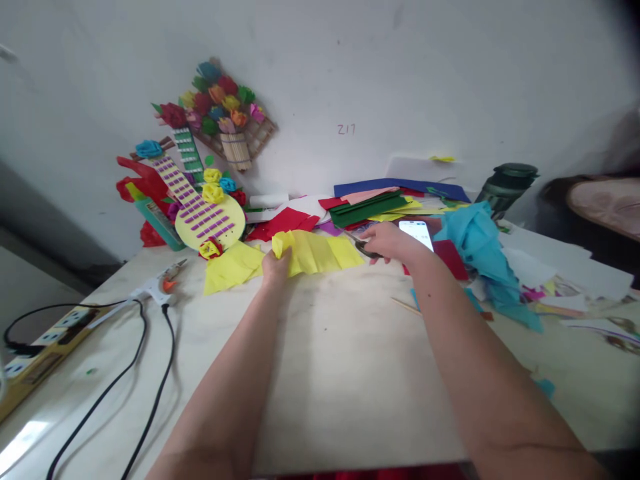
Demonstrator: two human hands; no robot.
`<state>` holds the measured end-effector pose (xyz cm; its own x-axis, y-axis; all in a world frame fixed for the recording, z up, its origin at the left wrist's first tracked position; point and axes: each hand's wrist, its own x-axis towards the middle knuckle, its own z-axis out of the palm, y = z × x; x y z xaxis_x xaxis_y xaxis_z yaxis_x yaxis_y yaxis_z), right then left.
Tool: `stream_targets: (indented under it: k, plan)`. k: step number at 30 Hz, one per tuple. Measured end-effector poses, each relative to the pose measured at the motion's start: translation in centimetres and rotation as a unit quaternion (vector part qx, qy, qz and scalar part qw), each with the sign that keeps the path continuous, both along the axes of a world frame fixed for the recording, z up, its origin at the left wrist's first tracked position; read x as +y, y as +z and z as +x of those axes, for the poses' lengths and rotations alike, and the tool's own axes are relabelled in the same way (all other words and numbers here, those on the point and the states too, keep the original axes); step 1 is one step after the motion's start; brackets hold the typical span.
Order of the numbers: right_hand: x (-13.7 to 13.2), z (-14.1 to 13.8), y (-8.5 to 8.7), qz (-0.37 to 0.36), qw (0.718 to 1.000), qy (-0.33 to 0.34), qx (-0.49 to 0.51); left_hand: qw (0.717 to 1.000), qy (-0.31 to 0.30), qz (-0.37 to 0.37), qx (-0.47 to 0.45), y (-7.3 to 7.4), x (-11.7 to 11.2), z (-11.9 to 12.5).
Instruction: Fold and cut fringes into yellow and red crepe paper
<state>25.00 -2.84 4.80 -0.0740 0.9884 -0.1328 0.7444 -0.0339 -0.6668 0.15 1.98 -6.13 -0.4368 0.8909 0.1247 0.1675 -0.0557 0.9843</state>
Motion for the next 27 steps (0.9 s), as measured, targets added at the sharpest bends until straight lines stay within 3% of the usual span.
stream_targets:
  k: [4,7,11,17,22,27]
  plan:
    - [0.1,-2.0,-1.7,-0.011,0.964,0.073,0.257,0.995,-0.048,0.036,-0.083,-0.4,0.4,-0.5]
    - [-0.3,-3.8,-2.5,-0.052,0.933,0.132,0.329,0.993,-0.031,0.049,-0.105,-0.7,0.8,-0.7]
    - [-0.8,-4.9,-3.0,-0.114,0.915,0.203,0.33,0.99,-0.018,0.065,-0.125,-0.6,0.8,-0.8]
    - [-0.8,-3.1,-3.2,-0.176,0.903,0.317,0.229,0.982,-0.009,0.104,-0.157,0.0,0.2,-0.6]
    - [-0.5,-2.2,-3.8,-0.217,0.904,0.328,0.168,0.979,0.005,0.104,-0.177,0.4,-0.1,-0.4]
    - [-0.5,-2.5,-4.4,-0.217,0.899,0.317,0.213,0.983,0.032,0.099,-0.151,0.2,0.2,-0.4]
